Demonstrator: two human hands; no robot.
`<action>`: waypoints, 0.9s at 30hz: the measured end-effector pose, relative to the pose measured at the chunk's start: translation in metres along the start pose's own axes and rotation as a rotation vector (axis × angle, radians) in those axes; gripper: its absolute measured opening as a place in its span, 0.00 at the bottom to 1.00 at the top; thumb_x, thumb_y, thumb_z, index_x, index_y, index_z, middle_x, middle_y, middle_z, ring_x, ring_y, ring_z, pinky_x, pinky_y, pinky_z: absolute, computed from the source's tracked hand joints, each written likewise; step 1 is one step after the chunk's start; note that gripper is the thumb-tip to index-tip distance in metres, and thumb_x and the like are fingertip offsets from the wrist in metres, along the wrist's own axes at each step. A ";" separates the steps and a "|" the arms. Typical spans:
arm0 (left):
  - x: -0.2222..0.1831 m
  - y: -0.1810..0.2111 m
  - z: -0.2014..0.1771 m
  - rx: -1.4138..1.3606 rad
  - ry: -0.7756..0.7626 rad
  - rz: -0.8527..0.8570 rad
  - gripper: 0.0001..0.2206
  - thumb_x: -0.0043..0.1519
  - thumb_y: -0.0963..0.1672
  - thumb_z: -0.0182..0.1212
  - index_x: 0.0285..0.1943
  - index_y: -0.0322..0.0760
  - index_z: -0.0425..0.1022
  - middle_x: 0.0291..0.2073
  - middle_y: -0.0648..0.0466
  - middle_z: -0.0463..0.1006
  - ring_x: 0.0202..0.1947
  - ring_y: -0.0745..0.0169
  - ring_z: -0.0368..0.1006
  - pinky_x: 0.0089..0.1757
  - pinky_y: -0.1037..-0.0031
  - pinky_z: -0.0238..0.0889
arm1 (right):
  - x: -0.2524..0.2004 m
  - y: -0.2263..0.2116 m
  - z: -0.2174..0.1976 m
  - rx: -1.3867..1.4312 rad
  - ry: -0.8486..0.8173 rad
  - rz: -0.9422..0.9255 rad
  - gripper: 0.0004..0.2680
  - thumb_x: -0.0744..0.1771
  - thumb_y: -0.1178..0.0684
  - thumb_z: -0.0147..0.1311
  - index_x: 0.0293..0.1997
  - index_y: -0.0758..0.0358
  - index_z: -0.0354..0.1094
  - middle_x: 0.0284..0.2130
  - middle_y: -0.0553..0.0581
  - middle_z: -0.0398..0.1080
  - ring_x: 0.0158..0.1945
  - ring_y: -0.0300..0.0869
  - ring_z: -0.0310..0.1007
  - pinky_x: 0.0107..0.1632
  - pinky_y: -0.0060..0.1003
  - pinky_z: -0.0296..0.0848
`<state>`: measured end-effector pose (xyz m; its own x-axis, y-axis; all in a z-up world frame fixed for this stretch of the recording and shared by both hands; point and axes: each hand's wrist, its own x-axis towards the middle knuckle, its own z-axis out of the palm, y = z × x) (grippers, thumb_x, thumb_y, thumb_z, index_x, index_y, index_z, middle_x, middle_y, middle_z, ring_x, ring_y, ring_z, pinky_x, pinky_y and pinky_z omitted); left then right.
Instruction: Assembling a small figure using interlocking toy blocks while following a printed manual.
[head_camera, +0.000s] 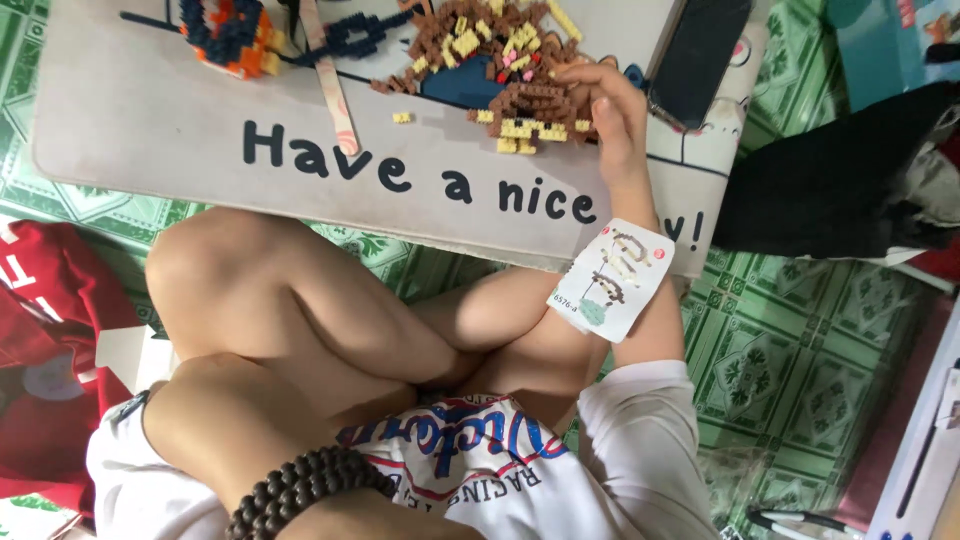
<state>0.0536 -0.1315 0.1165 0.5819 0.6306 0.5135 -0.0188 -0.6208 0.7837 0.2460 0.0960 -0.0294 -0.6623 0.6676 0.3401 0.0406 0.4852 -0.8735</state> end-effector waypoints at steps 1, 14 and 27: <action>-0.004 0.001 0.004 0.045 -0.008 -0.014 0.19 0.60 0.51 0.43 0.45 0.34 0.71 0.30 0.50 0.74 0.30 0.49 0.69 0.46 0.60 0.54 | 0.001 0.005 -0.002 -0.015 0.025 -0.029 0.21 0.68 0.38 0.35 0.45 0.69 0.66 0.44 0.60 0.68 0.40 0.42 0.65 0.41 0.33 0.61; 0.017 -0.034 0.032 0.580 -0.256 -0.230 0.20 0.51 0.55 0.55 0.39 0.38 0.73 0.23 0.53 0.73 0.23 0.53 0.71 0.30 0.66 0.61 | 0.009 0.008 -0.004 0.031 0.114 0.003 0.19 0.65 0.38 0.41 0.40 0.67 0.71 0.21 0.59 0.63 0.27 0.39 0.62 0.35 0.30 0.60; 0.000 -0.144 0.136 1.133 0.062 -0.361 0.25 0.41 0.56 0.62 0.38 0.40 0.62 0.17 0.60 0.65 0.16 0.64 0.67 0.20 0.75 0.61 | 0.010 -0.011 -0.004 0.095 0.072 0.021 0.16 0.67 0.42 0.40 0.41 0.66 0.71 0.22 0.59 0.64 0.25 0.36 0.57 0.32 0.32 0.60</action>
<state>0.1670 -0.1061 -0.0437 0.3653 0.8554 0.3672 0.8852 -0.4413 0.1474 0.2417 0.0995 -0.0145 -0.6066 0.7174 0.3426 -0.0193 0.4176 -0.9084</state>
